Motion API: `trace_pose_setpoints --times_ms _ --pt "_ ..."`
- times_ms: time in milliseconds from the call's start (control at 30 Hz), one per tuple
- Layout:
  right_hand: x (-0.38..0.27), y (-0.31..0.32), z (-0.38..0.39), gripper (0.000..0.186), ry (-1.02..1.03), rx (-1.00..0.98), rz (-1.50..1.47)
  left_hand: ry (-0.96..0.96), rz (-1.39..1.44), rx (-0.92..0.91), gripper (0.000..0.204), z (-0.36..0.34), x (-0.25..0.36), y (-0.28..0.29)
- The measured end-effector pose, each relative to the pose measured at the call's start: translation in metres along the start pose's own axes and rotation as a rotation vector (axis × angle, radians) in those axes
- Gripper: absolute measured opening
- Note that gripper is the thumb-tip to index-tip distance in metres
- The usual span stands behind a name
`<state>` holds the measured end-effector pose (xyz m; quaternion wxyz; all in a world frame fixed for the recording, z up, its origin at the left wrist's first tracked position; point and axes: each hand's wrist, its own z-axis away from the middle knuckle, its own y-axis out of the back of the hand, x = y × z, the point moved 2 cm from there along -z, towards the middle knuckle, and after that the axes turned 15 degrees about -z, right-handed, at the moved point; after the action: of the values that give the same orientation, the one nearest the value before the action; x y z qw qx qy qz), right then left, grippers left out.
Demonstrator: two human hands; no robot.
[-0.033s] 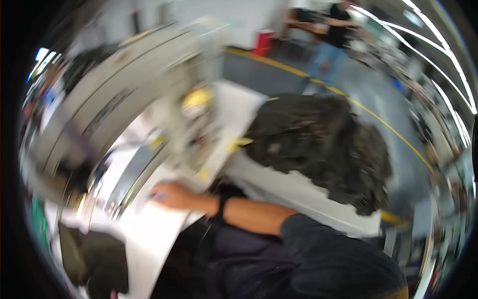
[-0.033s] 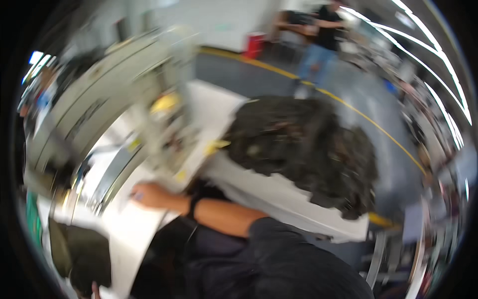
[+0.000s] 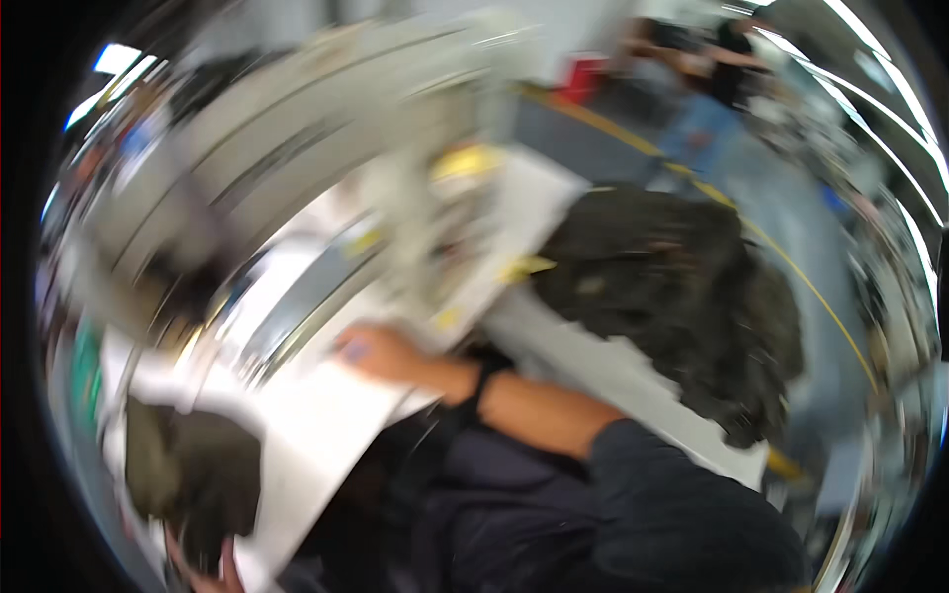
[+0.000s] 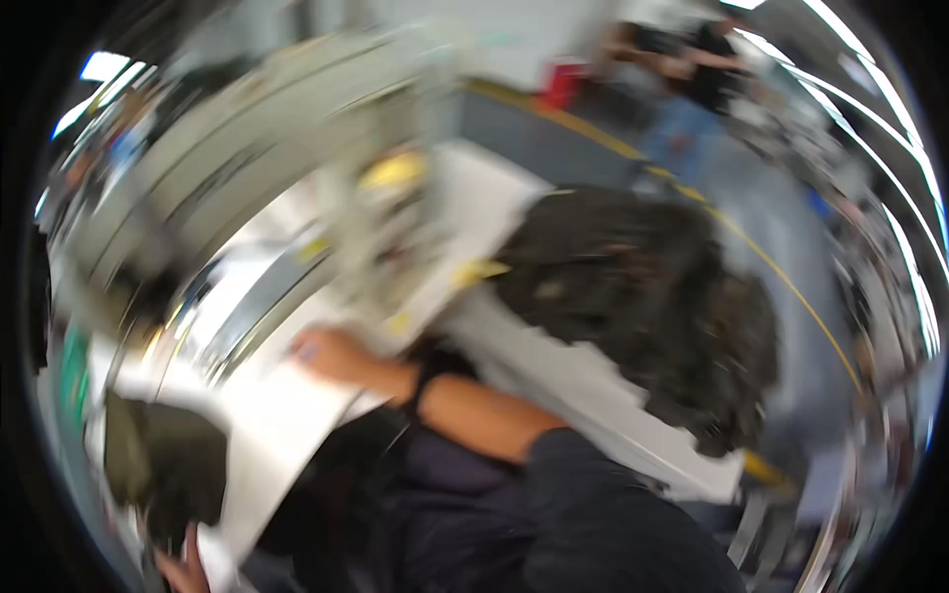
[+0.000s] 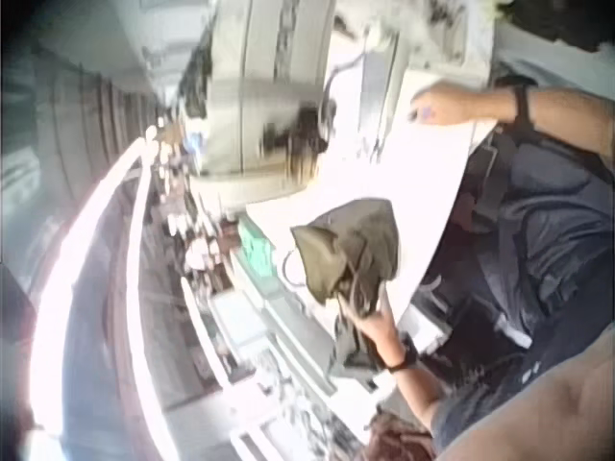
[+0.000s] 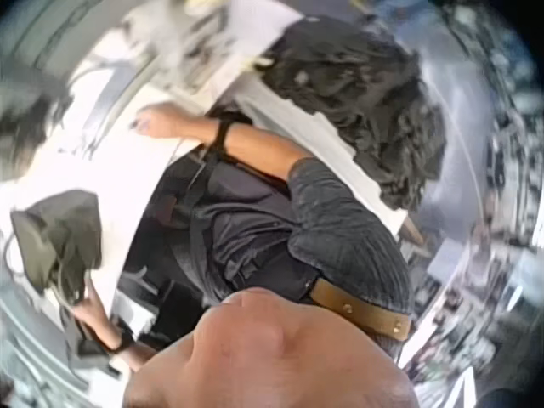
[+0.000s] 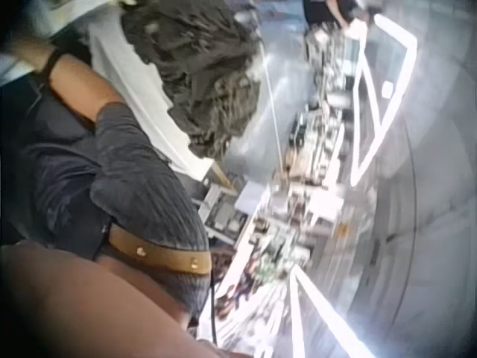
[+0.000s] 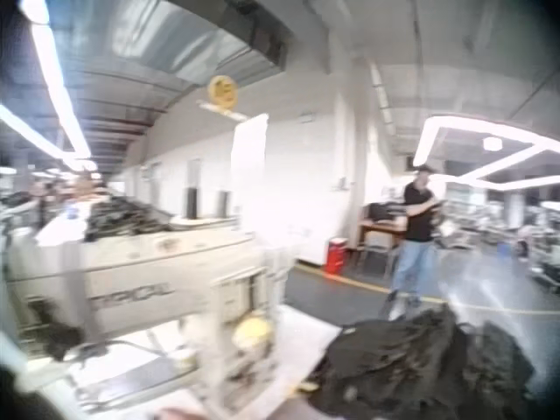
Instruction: The person sews a zipper onto a green fabric bag using an industrial sewing machine. They align the zipper, guide the bag under the needle, and stitch along the edge, then trim excess thread and inspect the seam.
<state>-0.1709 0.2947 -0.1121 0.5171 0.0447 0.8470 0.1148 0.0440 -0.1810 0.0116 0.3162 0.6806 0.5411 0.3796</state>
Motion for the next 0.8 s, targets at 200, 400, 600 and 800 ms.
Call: trace_pose_setpoints --times_ms 200,400,600,800 --pt "0.0 0.024 0.009 0.026 -0.056 0.019 0.068 -0.013 -0.252 -0.136 0.096 -0.021 0.04 0.038" --pt "-0.025 0.012 0.009 0.026 -0.143 -0.014 0.062 0.052 -0.279 -0.219 0.091 -0.009 0.047 0.057" --pt "-0.02 0.016 0.003 0.028 -0.101 -0.028 0.087 0.028 -0.282 -0.135 0.065 -0.01 0.045 0.056" --pt "-0.015 0.021 0.008 0.031 -0.136 0.008 0.057 0.172 -0.327 -0.005 0.02 -0.018 0.025 0.089"
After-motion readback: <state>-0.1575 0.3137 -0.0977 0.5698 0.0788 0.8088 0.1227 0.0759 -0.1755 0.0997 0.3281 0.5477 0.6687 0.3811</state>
